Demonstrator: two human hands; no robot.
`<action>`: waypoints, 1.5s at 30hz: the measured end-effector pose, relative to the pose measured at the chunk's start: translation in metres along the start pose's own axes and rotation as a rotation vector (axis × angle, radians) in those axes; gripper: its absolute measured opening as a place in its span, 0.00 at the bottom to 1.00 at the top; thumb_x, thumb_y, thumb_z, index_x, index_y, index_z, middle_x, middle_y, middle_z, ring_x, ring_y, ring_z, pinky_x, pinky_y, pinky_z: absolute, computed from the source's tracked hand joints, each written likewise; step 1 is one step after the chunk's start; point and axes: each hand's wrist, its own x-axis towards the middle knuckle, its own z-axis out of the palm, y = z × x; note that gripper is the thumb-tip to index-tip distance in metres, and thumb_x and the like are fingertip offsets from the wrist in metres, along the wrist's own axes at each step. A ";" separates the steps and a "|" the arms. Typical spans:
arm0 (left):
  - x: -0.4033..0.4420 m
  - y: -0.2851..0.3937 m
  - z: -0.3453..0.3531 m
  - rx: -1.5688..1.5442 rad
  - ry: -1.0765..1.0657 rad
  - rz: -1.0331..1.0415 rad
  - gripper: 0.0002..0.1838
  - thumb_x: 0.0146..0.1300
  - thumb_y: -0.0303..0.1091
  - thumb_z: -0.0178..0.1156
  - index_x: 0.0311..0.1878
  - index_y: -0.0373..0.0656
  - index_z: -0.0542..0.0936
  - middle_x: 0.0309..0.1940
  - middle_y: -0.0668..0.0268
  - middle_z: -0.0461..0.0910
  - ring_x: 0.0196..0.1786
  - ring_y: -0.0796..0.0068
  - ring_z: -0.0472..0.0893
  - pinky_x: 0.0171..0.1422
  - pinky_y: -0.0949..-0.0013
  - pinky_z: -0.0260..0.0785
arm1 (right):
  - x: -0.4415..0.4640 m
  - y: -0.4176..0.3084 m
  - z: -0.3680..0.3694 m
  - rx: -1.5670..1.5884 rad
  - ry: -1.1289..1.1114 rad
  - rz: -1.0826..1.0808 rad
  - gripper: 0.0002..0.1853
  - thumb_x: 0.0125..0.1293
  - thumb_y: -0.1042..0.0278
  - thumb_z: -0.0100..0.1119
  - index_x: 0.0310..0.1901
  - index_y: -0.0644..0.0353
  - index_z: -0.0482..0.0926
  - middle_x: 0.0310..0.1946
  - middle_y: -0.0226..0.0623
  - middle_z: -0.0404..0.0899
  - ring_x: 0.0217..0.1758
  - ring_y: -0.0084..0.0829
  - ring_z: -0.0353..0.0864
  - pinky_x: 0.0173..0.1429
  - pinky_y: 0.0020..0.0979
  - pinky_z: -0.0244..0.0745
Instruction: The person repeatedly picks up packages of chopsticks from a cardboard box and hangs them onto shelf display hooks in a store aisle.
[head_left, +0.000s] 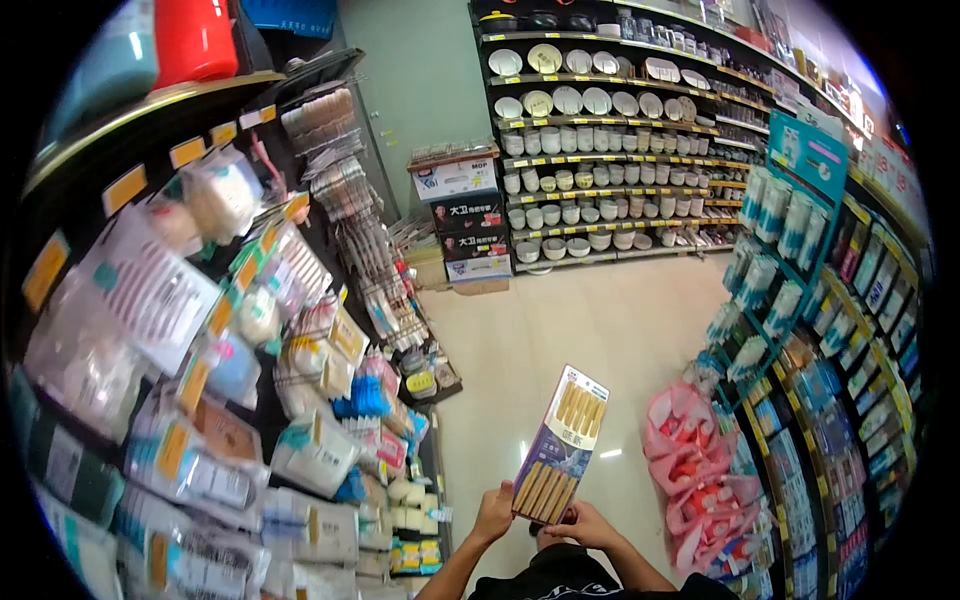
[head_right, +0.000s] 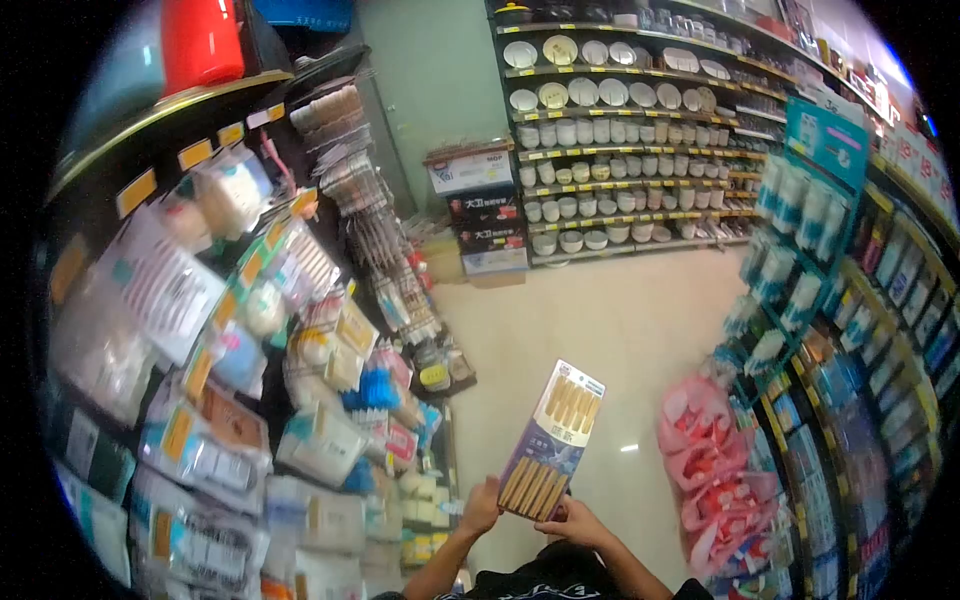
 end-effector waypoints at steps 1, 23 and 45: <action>-0.001 0.006 0.010 0.003 0.057 0.063 0.35 0.74 0.59 0.35 0.27 0.38 0.78 0.17 0.59 0.74 0.24 0.66 0.75 0.32 0.62 0.65 | 0.000 -0.006 -0.007 -0.004 0.008 0.019 0.35 0.59 0.80 0.65 0.67 0.64 0.59 0.60 0.44 0.72 0.59 0.31 0.76 0.59 0.31 0.75; 0.584 -0.047 -0.192 0.342 0.575 -0.036 0.36 0.75 0.54 0.37 0.27 0.29 0.79 0.18 0.54 0.77 0.25 0.59 0.78 0.33 0.54 0.67 | 0.584 -0.269 -0.233 0.013 0.212 0.220 0.14 0.62 0.64 0.66 0.43 0.67 0.78 0.31 0.37 0.81 0.29 0.24 0.80 0.31 0.26 0.77; 1.192 0.081 -0.353 0.048 0.274 0.305 0.25 0.74 0.47 0.47 0.29 0.34 0.76 0.16 0.58 0.71 0.21 0.73 0.71 0.27 0.62 0.65 | 1.038 -0.518 -0.485 0.381 0.638 -0.331 0.16 0.71 0.62 0.51 0.53 0.65 0.69 0.35 0.37 0.79 0.29 0.27 0.78 0.30 0.28 0.75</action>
